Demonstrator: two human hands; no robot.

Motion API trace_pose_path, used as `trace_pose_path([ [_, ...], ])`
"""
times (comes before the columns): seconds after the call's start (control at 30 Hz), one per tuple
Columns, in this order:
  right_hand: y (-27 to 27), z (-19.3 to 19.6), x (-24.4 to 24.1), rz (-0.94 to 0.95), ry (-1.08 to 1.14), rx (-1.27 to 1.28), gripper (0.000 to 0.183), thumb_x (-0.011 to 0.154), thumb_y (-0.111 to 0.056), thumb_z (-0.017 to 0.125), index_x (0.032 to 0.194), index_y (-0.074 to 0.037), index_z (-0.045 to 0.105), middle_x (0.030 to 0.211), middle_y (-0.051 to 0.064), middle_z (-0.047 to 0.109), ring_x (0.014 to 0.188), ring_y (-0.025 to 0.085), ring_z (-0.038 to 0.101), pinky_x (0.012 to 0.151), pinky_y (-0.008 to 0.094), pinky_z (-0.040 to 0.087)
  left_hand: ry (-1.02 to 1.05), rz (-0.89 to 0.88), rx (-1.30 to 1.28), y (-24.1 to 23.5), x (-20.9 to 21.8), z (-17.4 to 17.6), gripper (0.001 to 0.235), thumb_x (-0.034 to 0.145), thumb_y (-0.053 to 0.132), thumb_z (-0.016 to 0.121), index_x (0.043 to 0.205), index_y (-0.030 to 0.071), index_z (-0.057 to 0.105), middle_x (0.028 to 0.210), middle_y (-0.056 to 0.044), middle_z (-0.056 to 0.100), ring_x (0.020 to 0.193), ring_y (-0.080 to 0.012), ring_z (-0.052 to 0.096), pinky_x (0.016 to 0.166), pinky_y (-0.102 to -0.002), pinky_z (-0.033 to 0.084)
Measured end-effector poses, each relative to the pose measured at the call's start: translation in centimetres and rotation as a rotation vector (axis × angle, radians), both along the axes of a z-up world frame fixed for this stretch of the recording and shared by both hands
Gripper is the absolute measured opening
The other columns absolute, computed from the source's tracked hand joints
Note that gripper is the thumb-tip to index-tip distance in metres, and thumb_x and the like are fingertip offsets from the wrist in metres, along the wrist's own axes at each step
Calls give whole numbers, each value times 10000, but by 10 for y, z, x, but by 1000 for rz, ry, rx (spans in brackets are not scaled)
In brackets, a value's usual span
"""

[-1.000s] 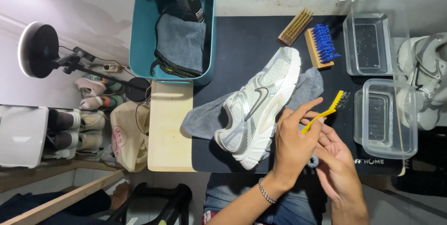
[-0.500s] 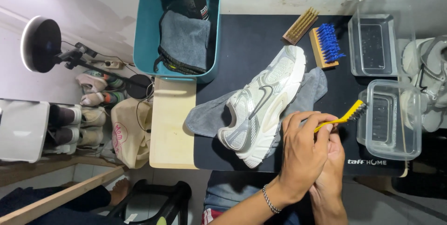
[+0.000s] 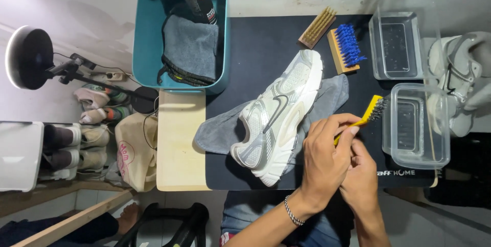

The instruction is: The person cleans a white sneaker using a yellow brush and a cleaning solution. They scrub the upper, sides, and sole of the shoe, repeatedly dipping the brush into a container of liquid to apply the solution.

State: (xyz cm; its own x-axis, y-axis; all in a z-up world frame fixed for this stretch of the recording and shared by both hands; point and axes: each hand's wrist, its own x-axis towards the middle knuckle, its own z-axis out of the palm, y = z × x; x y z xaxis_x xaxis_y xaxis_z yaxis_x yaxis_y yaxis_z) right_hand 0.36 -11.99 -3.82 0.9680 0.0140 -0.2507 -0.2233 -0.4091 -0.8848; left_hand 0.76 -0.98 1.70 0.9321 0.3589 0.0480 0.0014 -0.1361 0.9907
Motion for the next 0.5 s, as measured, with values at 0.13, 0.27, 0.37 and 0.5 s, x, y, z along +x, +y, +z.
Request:
trace_pose_path([
  [0.13, -12, 5, -3, -31, 168, -234, 177, 819, -130, 760, 967, -44, 714, 806, 51, 707, 754, 143, 578, 668, 320, 463, -150, 60, -2, 1, -2, 12, 139, 1014, 61, 564, 1118, 80, 654, 1068, -46, 744, 971, -233, 671, 907, -352, 512],
  [0.27, -21, 19, -9, 0, 76, -285, 314, 856, -153, 697, 1161, -97, 744, 790, 29, 733, 786, 94, 596, 673, 303, 469, -179, 3, -176, 6, -17, 33, 161, 1028, 119, 560, 1142, 5, 557, 1077, -123, 729, 909, -252, 711, 728, -326, 600],
  [0.37, -31, 22, -12, 32, -64, -260, 424, 892, -121, 673, 1316, -116, 701, 933, 16, 753, 861, 71, 637, 733, 259, 484, -111, -103, -299, 9, -24, 40, 157, 1030, 127, 536, 1123, 2, 515, 1065, -115, 771, 909, -227, 766, 757, -300, 608],
  [0.5, -35, 38, -14, 41, -210, 180, 242, 1029, -107, 476, 1064, -1, 691, 1310, 198, 691, 1308, 266, 630, 1156, 351, 456, 105, -199, -225, 5, -30, 21, 278, 993, 307, 559, 1145, 74, 568, 955, -46, 786, 1028, -222, 735, 855, -336, 519],
])
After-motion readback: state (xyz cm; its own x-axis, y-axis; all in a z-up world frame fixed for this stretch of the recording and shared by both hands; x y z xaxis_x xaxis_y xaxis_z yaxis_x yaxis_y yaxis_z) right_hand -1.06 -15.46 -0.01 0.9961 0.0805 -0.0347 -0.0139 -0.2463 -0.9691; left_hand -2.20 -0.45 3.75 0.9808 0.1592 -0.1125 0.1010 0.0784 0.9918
